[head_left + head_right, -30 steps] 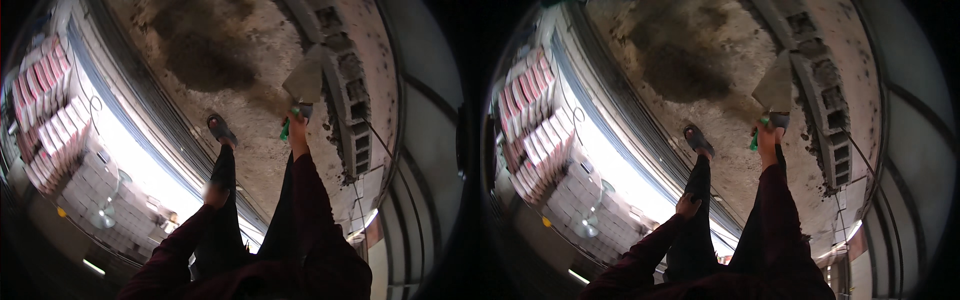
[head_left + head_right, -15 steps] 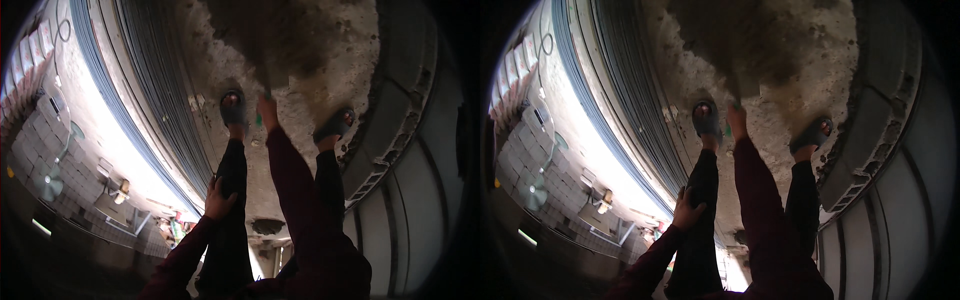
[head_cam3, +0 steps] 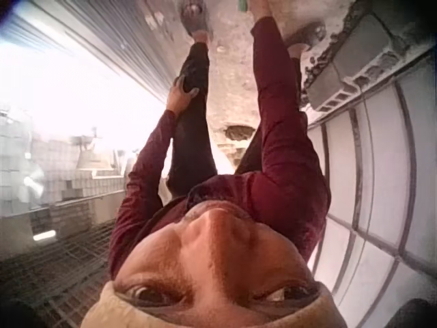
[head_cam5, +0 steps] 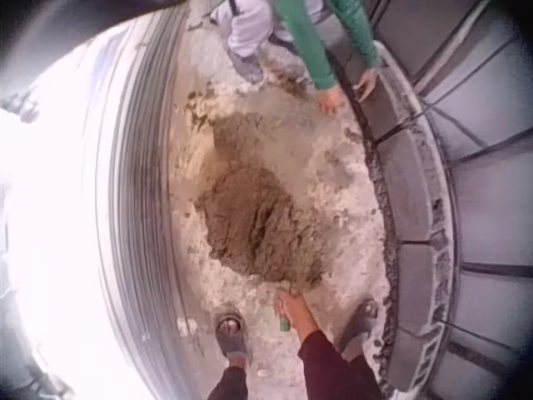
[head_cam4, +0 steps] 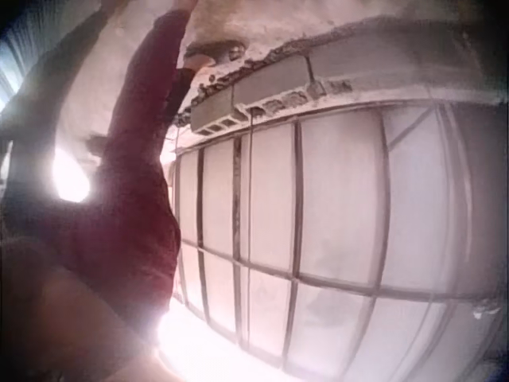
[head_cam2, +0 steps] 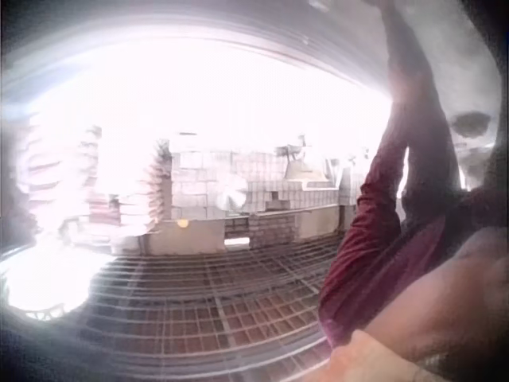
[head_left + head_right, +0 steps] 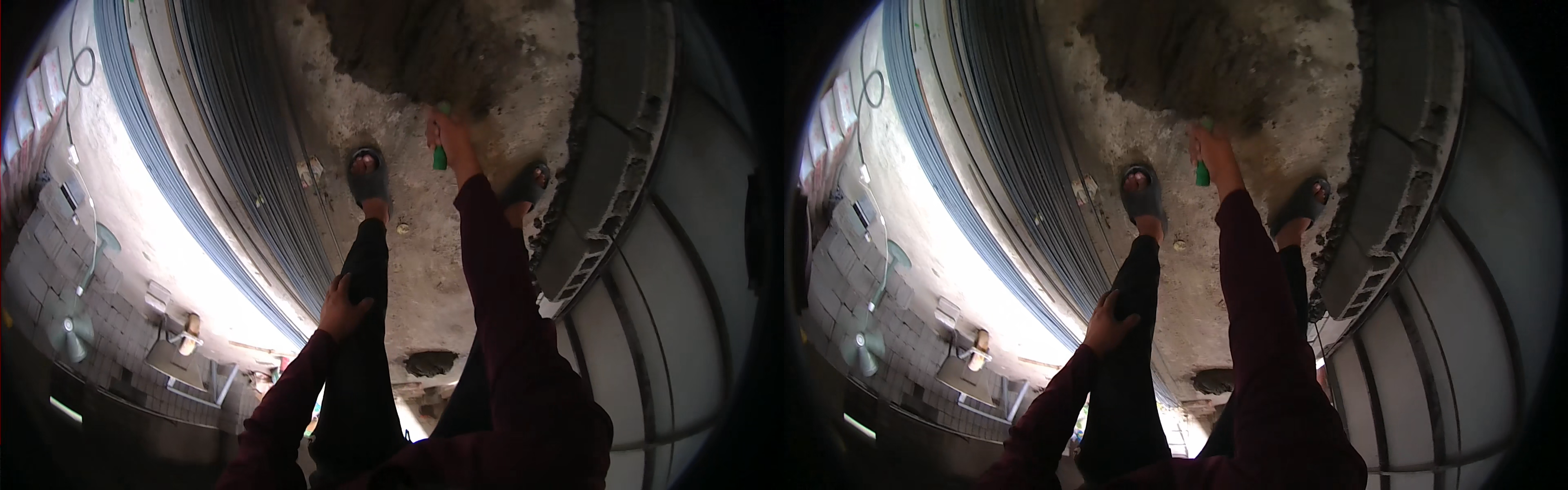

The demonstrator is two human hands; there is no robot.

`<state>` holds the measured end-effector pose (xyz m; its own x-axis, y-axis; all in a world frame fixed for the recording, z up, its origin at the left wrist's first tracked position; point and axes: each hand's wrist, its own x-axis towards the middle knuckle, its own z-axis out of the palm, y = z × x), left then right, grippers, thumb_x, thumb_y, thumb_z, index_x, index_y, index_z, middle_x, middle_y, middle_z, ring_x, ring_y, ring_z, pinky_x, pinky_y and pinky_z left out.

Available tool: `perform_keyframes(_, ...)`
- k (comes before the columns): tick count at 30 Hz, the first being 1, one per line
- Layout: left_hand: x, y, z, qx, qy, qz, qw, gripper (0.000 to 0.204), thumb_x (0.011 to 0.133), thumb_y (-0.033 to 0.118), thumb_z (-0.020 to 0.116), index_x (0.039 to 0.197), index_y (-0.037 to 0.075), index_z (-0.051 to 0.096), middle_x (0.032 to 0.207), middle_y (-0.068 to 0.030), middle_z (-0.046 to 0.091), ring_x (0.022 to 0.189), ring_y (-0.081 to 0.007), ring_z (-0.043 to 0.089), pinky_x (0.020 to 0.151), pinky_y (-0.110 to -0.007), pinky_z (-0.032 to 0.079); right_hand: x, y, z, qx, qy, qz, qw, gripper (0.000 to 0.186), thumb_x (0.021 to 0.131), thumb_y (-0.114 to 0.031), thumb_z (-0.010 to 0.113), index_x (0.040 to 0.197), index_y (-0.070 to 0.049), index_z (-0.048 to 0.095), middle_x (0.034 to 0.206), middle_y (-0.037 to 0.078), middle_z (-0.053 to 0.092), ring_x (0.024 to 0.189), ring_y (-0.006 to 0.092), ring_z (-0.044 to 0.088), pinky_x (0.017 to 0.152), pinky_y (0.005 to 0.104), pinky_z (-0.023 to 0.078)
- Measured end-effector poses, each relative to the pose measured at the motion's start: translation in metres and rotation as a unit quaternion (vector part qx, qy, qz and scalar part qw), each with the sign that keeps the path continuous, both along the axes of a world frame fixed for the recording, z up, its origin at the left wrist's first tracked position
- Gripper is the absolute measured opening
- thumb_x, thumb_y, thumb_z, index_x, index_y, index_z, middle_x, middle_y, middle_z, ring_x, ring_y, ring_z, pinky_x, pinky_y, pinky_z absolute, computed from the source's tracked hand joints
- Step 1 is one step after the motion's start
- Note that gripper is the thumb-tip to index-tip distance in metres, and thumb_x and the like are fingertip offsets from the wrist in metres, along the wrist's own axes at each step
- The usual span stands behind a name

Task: The person uses a trowel to spread mortar along a linear channel on the floor. They then pick up a hollow concrete block and place it into the mortar bed, pressing it down to secure it. The person repeats this process, moving along the line to lay additional blocks.

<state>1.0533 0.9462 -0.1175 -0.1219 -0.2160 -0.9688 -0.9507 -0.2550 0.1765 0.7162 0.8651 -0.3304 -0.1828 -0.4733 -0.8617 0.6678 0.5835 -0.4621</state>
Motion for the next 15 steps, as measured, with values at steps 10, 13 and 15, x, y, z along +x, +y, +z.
perform_keyframes(10,-0.016,-0.012,0.023,-0.012,-0.011,-0.233,0.972,0.063,0.078,0.045,0.066,0.125,0.002,0.058,0.114,-0.0266,0.062,0.11,-0.0403,0.059,0.094,-0.045,0.048,-0.05,0.113,0.181,0.104,0.048,0.092,0.989,0.027,0.09,-0.027,0.063,0.074,-0.006,0.054,0.057,0.002,0.049,0.047,0.0138,0.048,0.046,0.0316,0.04)
perform_keyframes(13,-0.049,-0.011,0.065,0.015,0.014,-0.235,0.972,0.055,0.081,0.042,0.064,0.122,0.005,0.06,0.113,-0.0251,0.062,0.105,-0.0414,0.06,0.088,-0.049,0.05,-0.068,0.186,0.23,0.098,0.054,0.102,0.988,0.032,0.092,-0.024,0.06,0.067,-0.007,0.05,0.054,0.002,0.047,0.047,0.0135,0.047,0.047,0.0327,0.039)
perform_keyframes(15,-0.051,0.003,0.073,-0.002,0.058,-0.238,0.969,0.054,0.081,0.042,0.063,0.121,0.005,0.06,0.114,-0.0256,0.062,0.105,-0.0409,0.06,0.088,-0.049,0.049,-0.075,0.249,0.24,0.078,0.028,0.057,0.995,0.035,0.093,-0.021,0.057,0.063,-0.009,0.046,0.052,0.002,0.046,0.046,0.0134,0.046,0.046,0.0331,0.038)
